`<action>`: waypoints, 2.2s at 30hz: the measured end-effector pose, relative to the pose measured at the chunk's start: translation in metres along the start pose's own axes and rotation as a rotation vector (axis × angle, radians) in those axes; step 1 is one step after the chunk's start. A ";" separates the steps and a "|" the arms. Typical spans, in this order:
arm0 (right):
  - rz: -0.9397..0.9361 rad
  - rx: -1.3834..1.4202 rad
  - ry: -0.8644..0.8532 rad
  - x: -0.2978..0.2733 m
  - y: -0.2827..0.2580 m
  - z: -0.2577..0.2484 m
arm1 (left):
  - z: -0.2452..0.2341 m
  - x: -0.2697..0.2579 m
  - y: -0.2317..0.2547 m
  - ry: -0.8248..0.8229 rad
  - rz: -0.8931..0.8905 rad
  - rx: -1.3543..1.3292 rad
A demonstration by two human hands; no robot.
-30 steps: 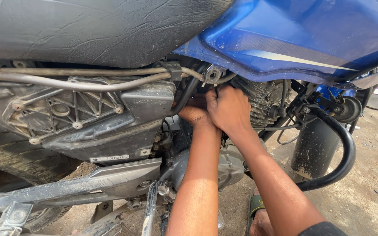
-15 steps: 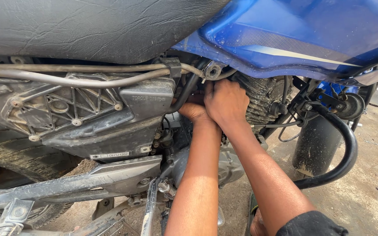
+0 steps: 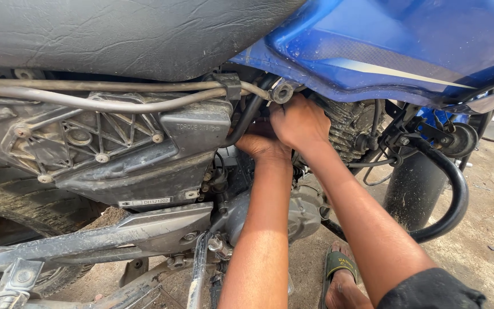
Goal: Removing a side fairing panel and adjusting internal components on a motorcycle.
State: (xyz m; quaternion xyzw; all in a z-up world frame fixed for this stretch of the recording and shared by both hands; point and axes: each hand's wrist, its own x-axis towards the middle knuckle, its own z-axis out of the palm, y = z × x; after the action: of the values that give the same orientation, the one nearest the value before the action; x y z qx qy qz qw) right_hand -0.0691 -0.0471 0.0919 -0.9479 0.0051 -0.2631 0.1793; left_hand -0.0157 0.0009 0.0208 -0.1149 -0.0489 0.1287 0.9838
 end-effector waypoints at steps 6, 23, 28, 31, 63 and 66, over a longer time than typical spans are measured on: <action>0.004 0.011 -0.148 0.010 0.007 0.005 | -0.007 0.006 -0.001 -0.011 0.028 -0.035; -0.086 -0.135 -0.378 0.013 0.013 0.020 | -0.045 0.022 -0.014 0.149 0.052 0.085; -0.130 -0.044 -0.245 -0.004 0.009 0.007 | -0.023 0.007 0.003 0.375 0.015 0.196; -0.204 -0.037 -0.204 0.002 0.024 0.016 | -0.022 0.004 0.015 0.410 -0.036 0.204; 0.214 1.128 -0.178 -0.015 0.026 0.040 | -0.030 0.010 0.030 0.293 -0.097 0.323; 0.209 1.217 -0.056 -0.022 0.022 0.051 | -0.035 0.016 0.029 0.292 -0.084 0.334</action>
State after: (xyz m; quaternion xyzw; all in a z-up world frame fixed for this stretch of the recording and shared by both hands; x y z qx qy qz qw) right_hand -0.0606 -0.0481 0.0332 -0.6766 -0.0575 -0.1750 0.7129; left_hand -0.0031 0.0252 -0.0189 0.0342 0.1111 0.0761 0.9903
